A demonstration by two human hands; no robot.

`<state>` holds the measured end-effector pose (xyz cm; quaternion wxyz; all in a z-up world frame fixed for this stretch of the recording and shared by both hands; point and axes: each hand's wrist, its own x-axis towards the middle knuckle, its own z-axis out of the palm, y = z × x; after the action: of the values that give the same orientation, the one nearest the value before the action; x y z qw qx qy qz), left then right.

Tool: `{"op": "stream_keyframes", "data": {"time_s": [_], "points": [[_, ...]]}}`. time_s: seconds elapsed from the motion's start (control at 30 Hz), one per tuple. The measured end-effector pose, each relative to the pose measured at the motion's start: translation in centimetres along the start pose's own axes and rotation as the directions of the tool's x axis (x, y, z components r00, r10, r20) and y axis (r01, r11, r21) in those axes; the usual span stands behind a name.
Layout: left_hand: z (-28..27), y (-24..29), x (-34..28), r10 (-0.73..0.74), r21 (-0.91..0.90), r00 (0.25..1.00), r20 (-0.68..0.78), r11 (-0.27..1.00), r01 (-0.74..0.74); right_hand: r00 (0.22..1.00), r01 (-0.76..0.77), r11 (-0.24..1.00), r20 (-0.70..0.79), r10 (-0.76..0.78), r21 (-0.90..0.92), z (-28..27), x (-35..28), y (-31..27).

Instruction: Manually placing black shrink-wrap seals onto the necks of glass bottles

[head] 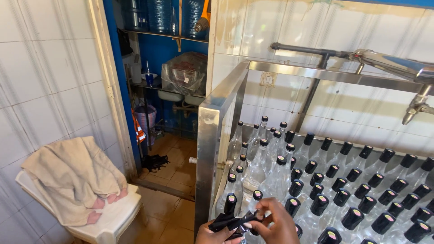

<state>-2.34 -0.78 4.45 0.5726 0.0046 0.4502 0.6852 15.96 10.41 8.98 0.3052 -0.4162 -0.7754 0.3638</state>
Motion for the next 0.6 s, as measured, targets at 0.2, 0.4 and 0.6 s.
{"op": "stream_keyframes", "data": {"time_s": [0.2, 0.4, 0.6], "points": [[-0.8, -1.4, 1.2, 0.070, -0.025, 0.989, 0.127, 0.997, -0.067, 0.996, 0.078, 0.991, 0.034, -0.082, 0.112, -1.3, -0.2, 2.0], [-0.8, -2.6, 2.9, 0.139, 0.000, 0.988, 0.063, 0.990, -0.140, 0.859, -0.290, 0.943, 0.478, 0.182, 0.163, -6.8, -0.8, -2.2], [0.8, 1.0, -1.3, -0.026, -0.187, 0.997, 0.068, 0.982, 0.038, 0.952, -0.151, 0.934, 0.207, 0.226, -0.324, -11.2, 4.3, -4.8]]}}
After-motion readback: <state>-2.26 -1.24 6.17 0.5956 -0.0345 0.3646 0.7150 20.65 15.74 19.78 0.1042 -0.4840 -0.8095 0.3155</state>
